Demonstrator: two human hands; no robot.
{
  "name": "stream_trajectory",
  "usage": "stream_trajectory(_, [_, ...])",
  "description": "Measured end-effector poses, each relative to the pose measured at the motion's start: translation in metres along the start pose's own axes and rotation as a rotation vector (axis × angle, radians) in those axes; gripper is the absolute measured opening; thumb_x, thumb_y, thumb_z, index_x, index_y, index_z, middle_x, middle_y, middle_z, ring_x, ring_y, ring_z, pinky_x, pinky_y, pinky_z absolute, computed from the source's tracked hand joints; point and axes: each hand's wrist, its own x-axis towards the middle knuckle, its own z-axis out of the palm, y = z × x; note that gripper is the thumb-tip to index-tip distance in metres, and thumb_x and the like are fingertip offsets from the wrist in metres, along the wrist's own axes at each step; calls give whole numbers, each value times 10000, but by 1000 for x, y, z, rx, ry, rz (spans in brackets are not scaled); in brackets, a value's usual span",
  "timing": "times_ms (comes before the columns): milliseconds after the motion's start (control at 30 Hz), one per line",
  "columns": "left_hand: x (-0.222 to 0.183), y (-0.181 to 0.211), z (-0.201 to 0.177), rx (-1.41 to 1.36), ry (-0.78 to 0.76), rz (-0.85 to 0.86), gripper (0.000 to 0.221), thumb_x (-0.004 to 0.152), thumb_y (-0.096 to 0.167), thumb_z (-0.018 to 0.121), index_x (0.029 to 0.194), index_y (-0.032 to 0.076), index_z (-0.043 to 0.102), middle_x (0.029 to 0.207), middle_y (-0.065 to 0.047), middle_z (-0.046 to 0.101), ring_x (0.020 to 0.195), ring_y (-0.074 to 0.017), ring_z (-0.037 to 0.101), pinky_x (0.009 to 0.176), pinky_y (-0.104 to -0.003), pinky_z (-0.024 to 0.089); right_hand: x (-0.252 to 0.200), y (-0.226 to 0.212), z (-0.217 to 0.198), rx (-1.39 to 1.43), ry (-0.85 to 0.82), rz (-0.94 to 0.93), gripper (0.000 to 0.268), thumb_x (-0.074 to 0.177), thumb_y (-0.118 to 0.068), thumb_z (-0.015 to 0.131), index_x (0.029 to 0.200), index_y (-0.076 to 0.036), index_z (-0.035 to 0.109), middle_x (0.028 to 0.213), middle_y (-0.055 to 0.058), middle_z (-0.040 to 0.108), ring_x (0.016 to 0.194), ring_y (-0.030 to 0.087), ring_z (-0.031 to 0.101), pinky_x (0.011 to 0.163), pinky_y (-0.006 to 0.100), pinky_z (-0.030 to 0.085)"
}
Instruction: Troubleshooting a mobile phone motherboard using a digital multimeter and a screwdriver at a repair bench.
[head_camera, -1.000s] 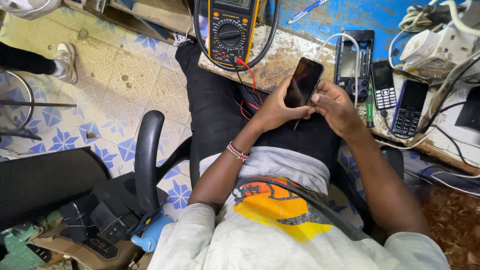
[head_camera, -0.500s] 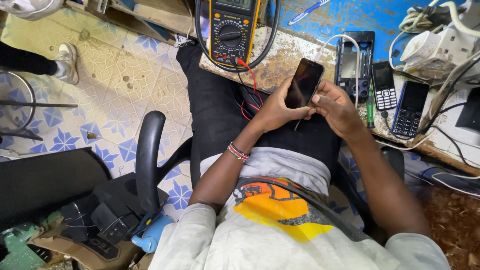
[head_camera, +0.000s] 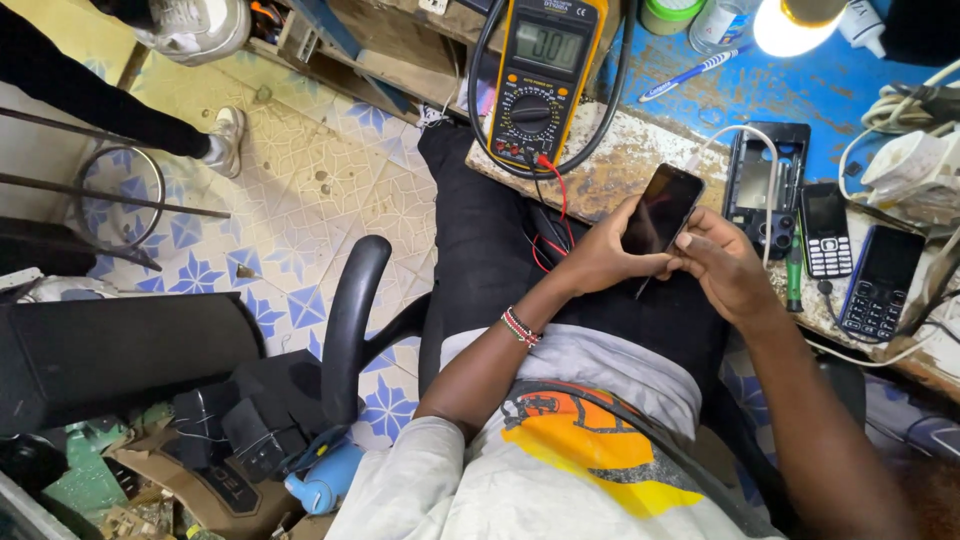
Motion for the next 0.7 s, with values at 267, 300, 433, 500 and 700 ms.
stream_trajectory(267, [1,-2,0,-21,-6,-27,928,800,348,886,1566,125,412,1416,-278,567,1390,-447,505,1145,-616,441,1,4,-3,9,6,3,122,1040,-103,563,1127,-19,545,871,110,631,804,149,685,811,343,623])
stream_trajectory(300, [1,0,0,-17,-6,-32,931,798,348,887,1566,124,411,1422,-277,563,1393,-443,503,1147,-615,441,0,4,-3,8,5,0,121,1043,-105,565,1122,-16,543,873,113,630,804,151,683,810,346,622])
stream_trajectory(433, [1,0,0,-1,8,-24,941,792,335,884,1569,115,403,1423,-283,562,1392,-431,505,1146,-599,447,2,3,-3,12,-1,-5,115,1045,-108,569,1106,-14,542,872,114,635,799,153,692,806,348,624])
stream_trajectory(500, [-1,4,1,-4,5,-20,938,798,335,878,1572,111,397,1431,-290,553,1400,-447,494,1148,-613,438,2,4,-4,17,-2,-9,115,1045,-109,571,1107,-16,543,870,113,633,798,152,690,803,349,624])
stream_trajectory(700, [-1,5,2,-8,-4,-8,915,820,324,863,1575,109,393,1454,-297,531,1430,-479,449,1172,-650,388,1,1,0,20,2,-10,119,1048,-104,568,1114,-6,549,864,120,635,791,149,688,799,343,624])
